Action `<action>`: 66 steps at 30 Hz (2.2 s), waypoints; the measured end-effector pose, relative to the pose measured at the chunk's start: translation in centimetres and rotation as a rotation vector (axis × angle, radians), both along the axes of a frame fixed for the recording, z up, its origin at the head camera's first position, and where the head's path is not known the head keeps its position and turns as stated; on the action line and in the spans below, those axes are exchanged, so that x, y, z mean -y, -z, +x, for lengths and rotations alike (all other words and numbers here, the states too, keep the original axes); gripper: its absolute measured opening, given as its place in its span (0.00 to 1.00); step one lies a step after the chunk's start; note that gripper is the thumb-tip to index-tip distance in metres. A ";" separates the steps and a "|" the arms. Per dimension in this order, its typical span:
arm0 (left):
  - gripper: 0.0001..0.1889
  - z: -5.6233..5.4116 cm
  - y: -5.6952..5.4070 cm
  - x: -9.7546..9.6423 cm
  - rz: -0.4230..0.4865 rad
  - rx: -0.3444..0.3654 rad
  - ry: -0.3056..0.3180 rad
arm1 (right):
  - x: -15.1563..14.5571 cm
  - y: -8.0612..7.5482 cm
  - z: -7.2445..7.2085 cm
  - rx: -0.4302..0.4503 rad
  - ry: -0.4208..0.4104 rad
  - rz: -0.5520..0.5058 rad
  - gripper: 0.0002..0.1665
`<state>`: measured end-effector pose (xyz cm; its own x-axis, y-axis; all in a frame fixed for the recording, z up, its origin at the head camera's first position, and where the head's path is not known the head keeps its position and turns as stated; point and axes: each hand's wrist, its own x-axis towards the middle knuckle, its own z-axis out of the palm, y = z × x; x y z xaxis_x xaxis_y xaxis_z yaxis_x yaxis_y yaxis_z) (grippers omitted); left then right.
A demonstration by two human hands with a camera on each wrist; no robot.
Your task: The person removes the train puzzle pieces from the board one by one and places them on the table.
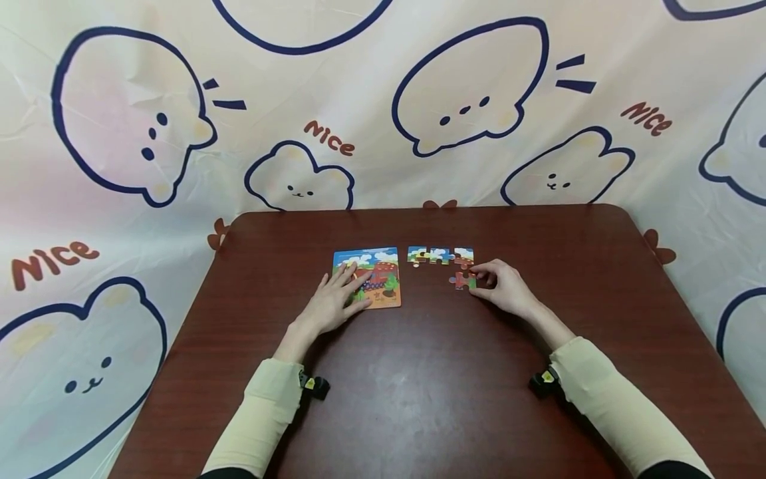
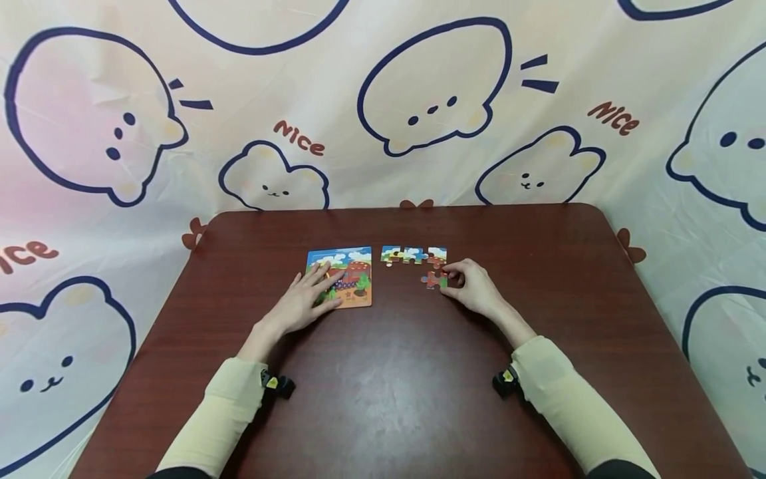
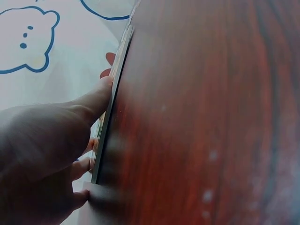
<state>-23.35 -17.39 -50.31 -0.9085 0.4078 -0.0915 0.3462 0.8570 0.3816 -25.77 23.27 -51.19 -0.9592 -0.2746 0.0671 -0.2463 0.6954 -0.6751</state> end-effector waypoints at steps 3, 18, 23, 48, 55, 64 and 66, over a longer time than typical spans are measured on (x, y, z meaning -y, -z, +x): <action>0.37 0.0 0.1 0.0 0.005 -0.003 0.000 | -0.1 0.1 -0.1 -0.001 0.002 -0.007 0.24; 0.37 0.5 0.5 0.8 0.105 0.007 -0.024 | 1.2 -1.0 0.1 0.003 0.002 -0.101 0.21; 0.36 0.4 0.3 1.2 0.134 -0.013 -0.032 | 2.5 -1.8 0.3 0.019 -0.022 -0.117 0.23; 0.42 0.7 1.0 2.9 0.177 -0.021 -0.093 | 12.7 -2.0 0.3 -0.011 -0.184 -0.245 0.26; 0.40 0.6 0.9 2.7 0.124 -0.013 -0.095 | 16.0 -2.0 -0.7 -0.014 -0.216 -0.219 0.31; 0.41 0.7 1.1 2.8 0.148 -0.015 -0.096 | 18.3 -1.1 -1.7 -0.011 -0.262 -0.092 0.34; 0.40 0.7 1.1 2.8 0.139 -0.010 -0.098 | 18.5 -0.3 -2.1 -0.023 -0.265 -0.084 0.35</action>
<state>-22.68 -20.14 -51.42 -0.9450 0.3256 -0.0313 0.2682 0.8261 0.4957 -27.86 4.80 -50.88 -0.8526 -0.5084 0.1210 -0.4281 0.5466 -0.7197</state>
